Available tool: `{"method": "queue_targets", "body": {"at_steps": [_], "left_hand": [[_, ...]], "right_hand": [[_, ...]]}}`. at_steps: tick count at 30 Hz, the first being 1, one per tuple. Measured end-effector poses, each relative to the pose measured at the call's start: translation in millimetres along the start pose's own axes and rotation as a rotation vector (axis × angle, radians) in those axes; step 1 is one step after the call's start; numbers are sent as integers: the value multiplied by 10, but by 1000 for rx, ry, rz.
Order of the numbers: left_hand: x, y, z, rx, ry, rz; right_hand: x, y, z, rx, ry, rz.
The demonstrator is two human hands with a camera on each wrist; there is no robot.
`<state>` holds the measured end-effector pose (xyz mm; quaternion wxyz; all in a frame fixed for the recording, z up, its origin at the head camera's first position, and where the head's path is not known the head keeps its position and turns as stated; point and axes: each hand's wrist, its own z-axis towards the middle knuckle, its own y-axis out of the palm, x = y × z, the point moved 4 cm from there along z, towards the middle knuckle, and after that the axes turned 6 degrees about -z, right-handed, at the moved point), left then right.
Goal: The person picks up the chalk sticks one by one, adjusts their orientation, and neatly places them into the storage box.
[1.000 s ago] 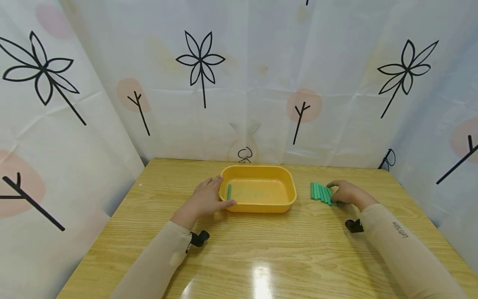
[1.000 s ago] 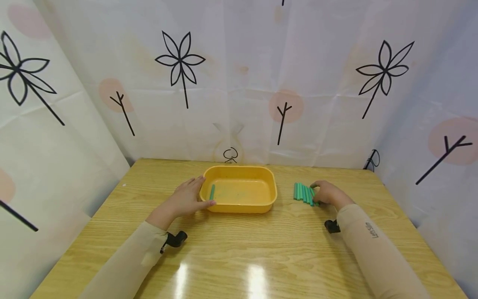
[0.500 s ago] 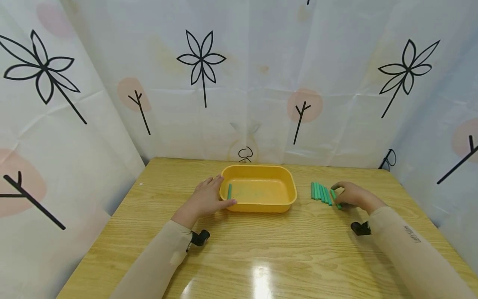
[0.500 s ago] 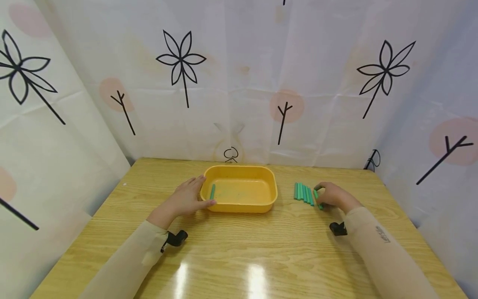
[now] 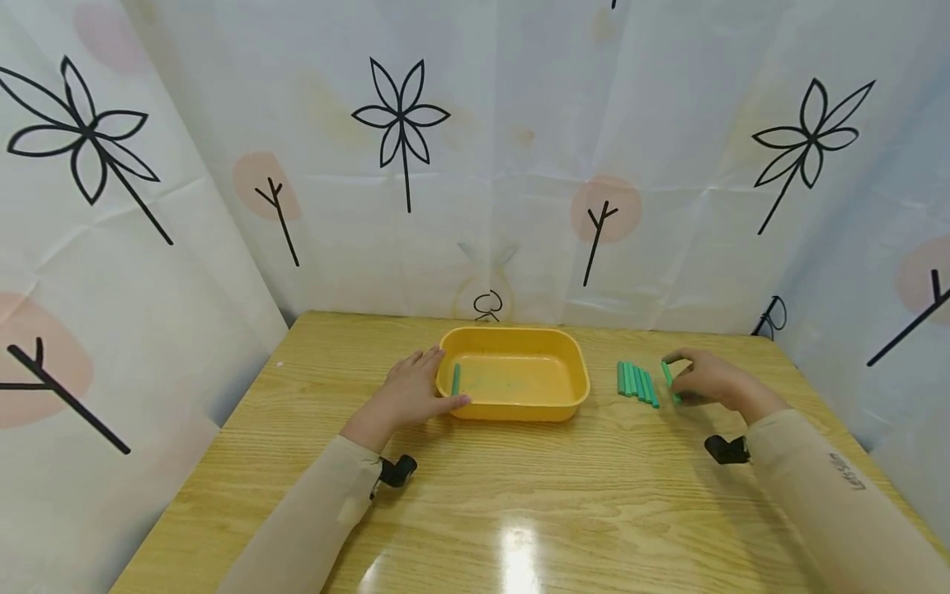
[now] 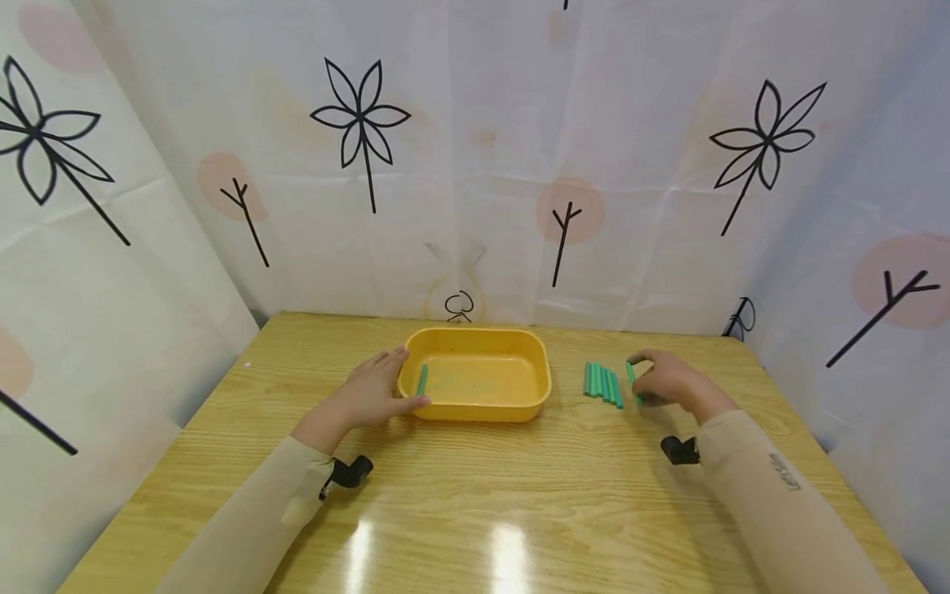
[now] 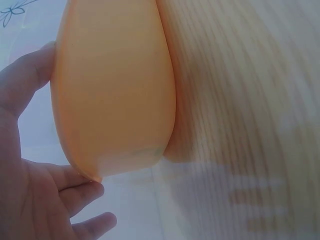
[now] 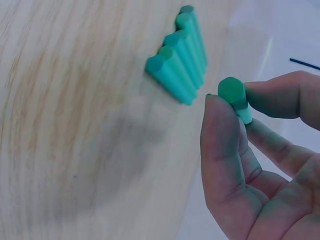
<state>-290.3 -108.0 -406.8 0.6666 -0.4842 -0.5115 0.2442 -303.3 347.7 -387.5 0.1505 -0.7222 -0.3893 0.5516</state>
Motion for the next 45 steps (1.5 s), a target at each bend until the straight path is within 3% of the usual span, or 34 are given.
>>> {"method": "queue_targets", "body": {"at_steps": [24, 36, 45], "left_hand": [[-19, 22, 29, 8, 15, 10], [-46, 41, 37, 16, 21, 14], [-50, 33, 46, 12, 17, 23]], "right_hand": [[-732, 55, -169, 1, -157, 95], [-1099, 161, -101, -1, -166, 213], [-1344, 374, 43, -25, -191, 297]]}}
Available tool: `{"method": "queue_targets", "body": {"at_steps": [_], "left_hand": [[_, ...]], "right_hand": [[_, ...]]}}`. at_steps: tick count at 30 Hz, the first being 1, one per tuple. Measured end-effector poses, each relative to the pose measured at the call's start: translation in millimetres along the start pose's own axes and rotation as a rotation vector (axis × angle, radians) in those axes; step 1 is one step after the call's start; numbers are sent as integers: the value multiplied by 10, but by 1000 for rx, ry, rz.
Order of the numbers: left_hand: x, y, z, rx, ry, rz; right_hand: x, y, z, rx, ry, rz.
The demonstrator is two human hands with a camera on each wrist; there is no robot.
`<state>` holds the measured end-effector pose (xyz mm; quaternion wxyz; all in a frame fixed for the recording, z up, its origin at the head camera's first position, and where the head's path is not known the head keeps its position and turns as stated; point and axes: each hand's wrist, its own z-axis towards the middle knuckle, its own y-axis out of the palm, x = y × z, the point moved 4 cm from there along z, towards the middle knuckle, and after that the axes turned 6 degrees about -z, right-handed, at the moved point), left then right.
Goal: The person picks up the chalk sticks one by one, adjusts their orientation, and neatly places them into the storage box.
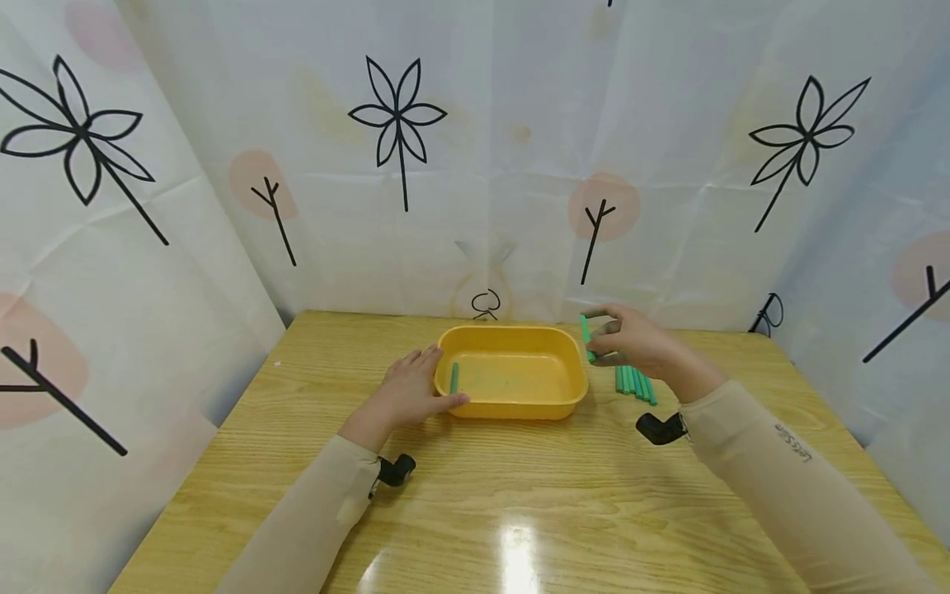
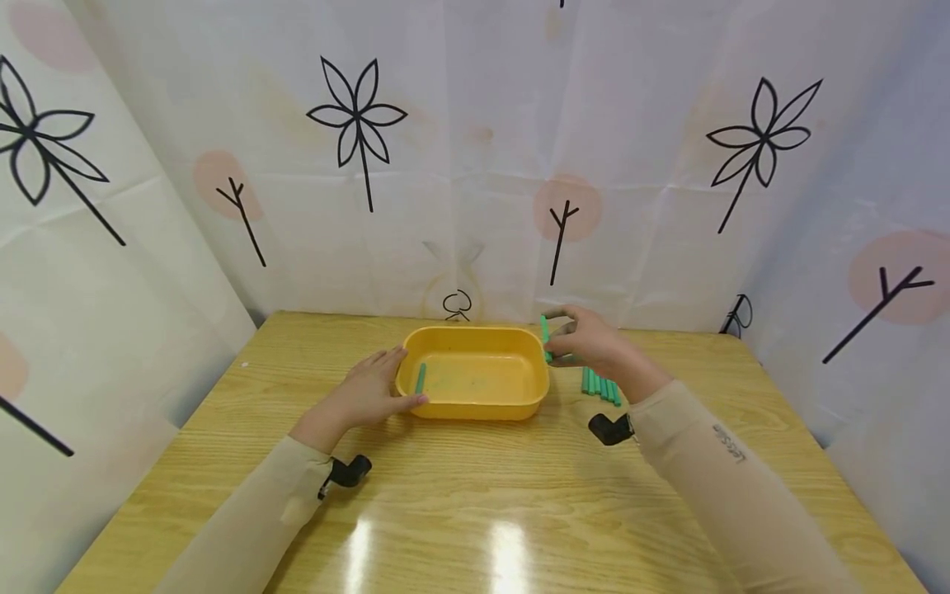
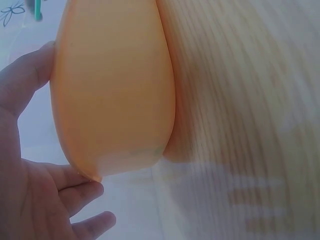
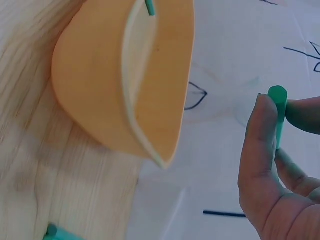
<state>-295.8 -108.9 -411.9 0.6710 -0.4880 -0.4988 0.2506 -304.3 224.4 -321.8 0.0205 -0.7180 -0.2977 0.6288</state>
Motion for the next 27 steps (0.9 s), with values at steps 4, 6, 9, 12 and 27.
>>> {"method": "queue_targets", "body": {"at_steps": [4, 6, 9, 12, 27], "left_hand": [[-5, 5, 1, -3, -2, 1], [-11, 10, 6, -3, -2, 5], [-16, 13, 10, -3, -3, 9], [-12, 15, 10, -5, -6, 7], [-15, 17, 7, -2, -12, -16]], "right_hand": [[-36, 130, 94, -1, -5, 32], [-61, 198, 141, -6, -14, 55], [-95, 294, 210, -13, -24, 80], [-124, 388, 274, -19, -29, 93], [-86, 803, 625, -18, -4, 198]]}}
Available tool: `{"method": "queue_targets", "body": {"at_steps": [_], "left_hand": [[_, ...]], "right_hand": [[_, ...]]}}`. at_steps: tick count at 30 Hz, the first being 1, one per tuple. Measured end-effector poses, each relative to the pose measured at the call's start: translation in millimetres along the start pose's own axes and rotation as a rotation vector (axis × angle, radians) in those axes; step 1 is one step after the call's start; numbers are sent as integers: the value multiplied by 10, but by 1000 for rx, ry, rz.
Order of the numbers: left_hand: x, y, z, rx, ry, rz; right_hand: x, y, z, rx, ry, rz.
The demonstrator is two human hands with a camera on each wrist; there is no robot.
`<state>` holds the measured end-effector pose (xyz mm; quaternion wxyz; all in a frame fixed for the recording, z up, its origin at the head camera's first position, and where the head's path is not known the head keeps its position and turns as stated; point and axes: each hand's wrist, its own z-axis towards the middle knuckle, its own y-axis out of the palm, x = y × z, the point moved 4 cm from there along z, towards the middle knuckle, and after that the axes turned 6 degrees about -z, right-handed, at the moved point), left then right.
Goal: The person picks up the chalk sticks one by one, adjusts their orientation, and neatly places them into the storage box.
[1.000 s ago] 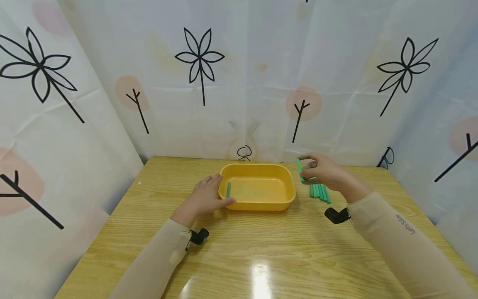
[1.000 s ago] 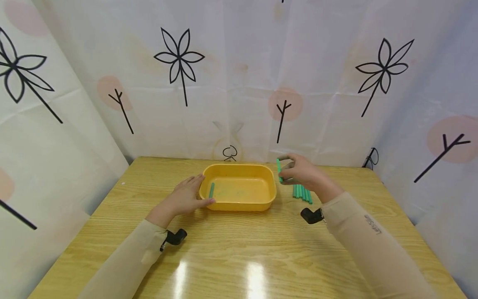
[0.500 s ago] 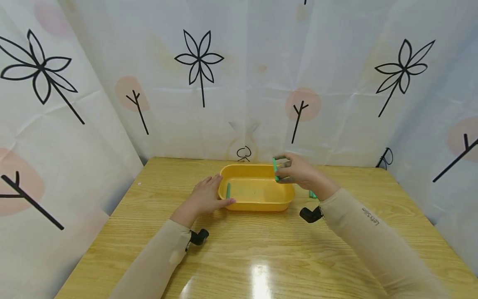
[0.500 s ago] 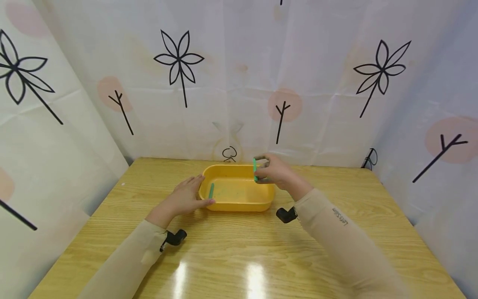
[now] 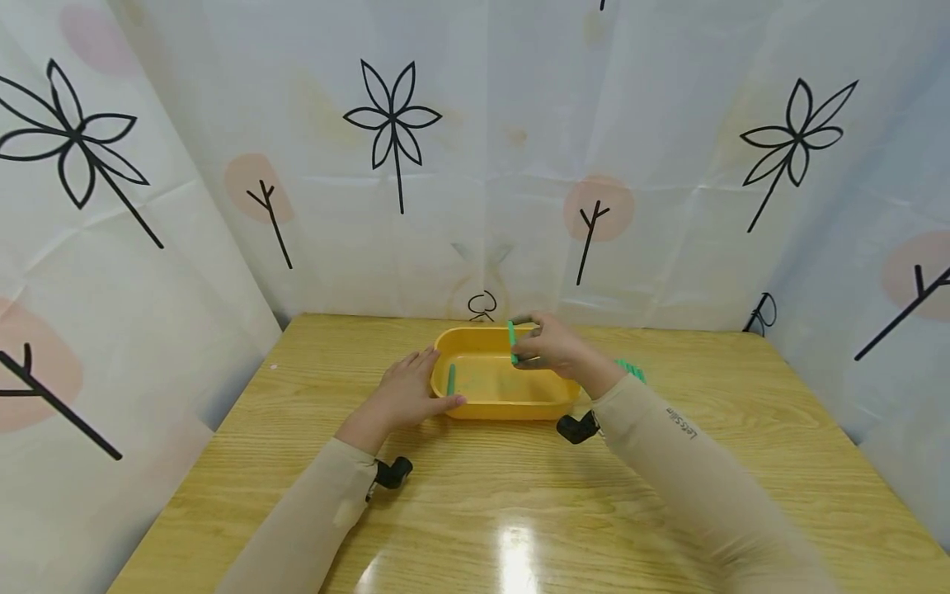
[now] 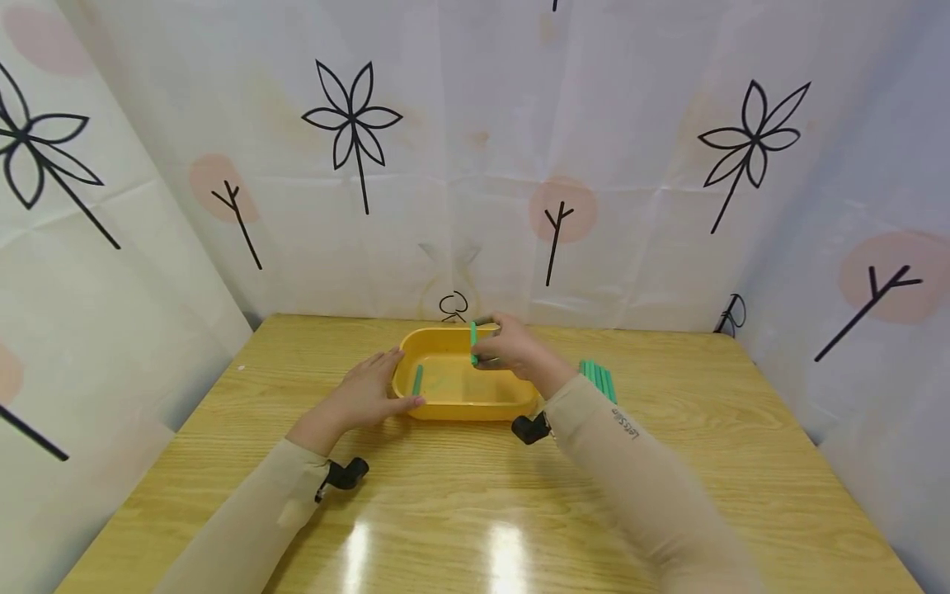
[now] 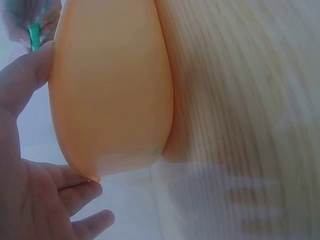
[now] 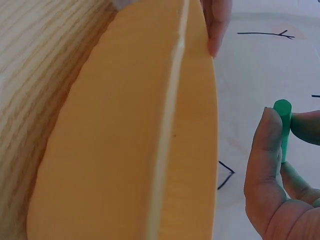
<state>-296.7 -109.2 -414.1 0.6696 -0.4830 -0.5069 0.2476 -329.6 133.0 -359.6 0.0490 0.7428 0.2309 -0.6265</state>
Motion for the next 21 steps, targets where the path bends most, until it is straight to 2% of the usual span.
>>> {"method": "queue_targets", "body": {"at_steps": [10, 17, 21], "left_hand": [[6, 6, 5, 5, -8, -11], [23, -10, -10, 5, -8, -7], [19, -14, -14, 9, -8, -6]], "right_hand": [[240, 232, 215, 11, 96, 31], [406, 270, 316, 36, 125, 56], [456, 290, 359, 44, 128, 22]]}}
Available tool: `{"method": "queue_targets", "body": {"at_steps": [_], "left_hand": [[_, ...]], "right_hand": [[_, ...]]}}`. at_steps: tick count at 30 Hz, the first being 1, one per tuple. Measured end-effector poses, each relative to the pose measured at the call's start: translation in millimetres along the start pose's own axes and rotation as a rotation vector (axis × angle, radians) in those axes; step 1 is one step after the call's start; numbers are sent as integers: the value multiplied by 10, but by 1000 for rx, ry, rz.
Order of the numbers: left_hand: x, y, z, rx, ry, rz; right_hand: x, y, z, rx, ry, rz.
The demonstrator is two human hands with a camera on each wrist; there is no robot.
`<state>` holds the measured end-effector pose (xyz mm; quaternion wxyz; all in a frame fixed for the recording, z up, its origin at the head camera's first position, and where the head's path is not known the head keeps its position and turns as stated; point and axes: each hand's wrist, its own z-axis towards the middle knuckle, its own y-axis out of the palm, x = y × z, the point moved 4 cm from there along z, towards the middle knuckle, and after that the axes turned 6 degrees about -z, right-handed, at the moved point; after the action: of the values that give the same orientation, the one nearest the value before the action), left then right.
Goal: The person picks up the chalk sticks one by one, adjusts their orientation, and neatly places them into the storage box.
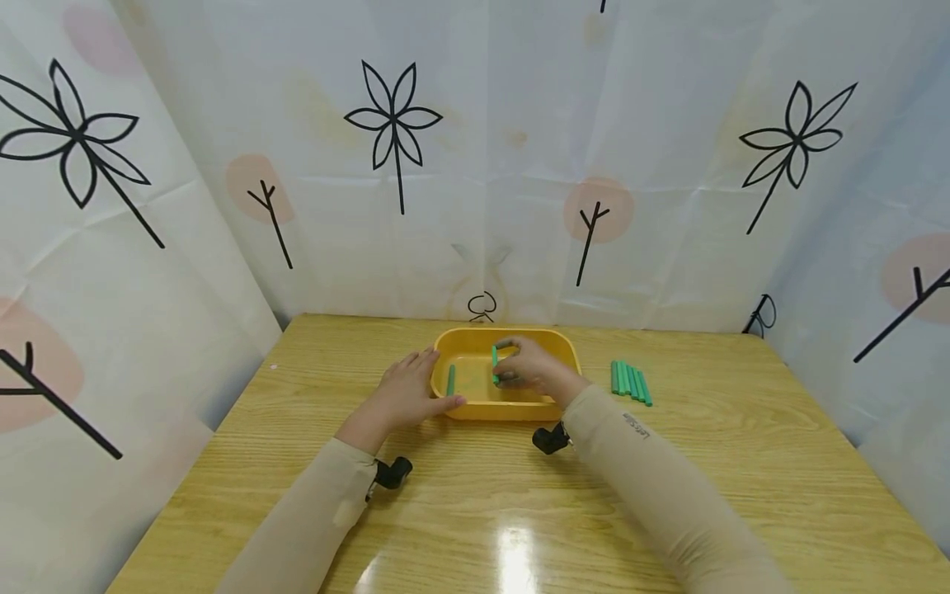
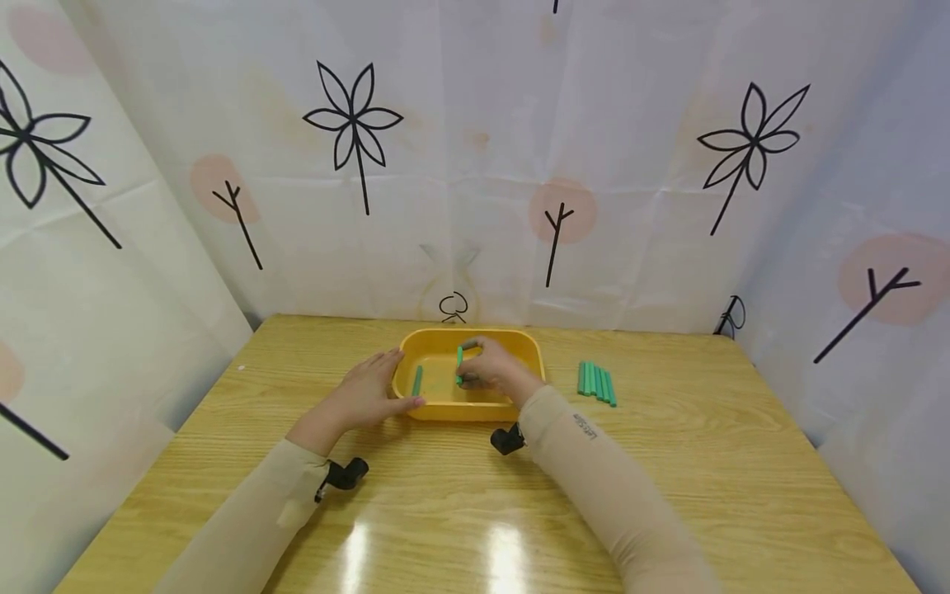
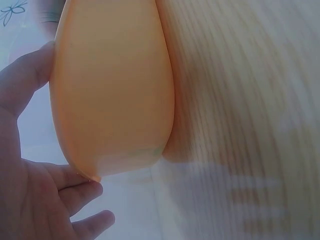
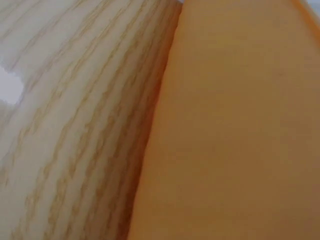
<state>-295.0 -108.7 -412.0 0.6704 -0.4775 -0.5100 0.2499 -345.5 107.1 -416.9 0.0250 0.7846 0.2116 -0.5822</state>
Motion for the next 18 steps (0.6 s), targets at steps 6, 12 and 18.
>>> {"method": "queue_targets", "body": {"at_steps": [6, 12, 18], "left_hand": [[-18, 11, -1, -7, -8, 0], [-1, 2, -14, 2, 4, -10], [17, -3, -12, 0, 7, 2]], "right_hand": [[42, 86, 71, 4, 6, -58], [55, 188, 117, -7, 8, -88], [54, 250, 125, -3, 23, -104]]}}
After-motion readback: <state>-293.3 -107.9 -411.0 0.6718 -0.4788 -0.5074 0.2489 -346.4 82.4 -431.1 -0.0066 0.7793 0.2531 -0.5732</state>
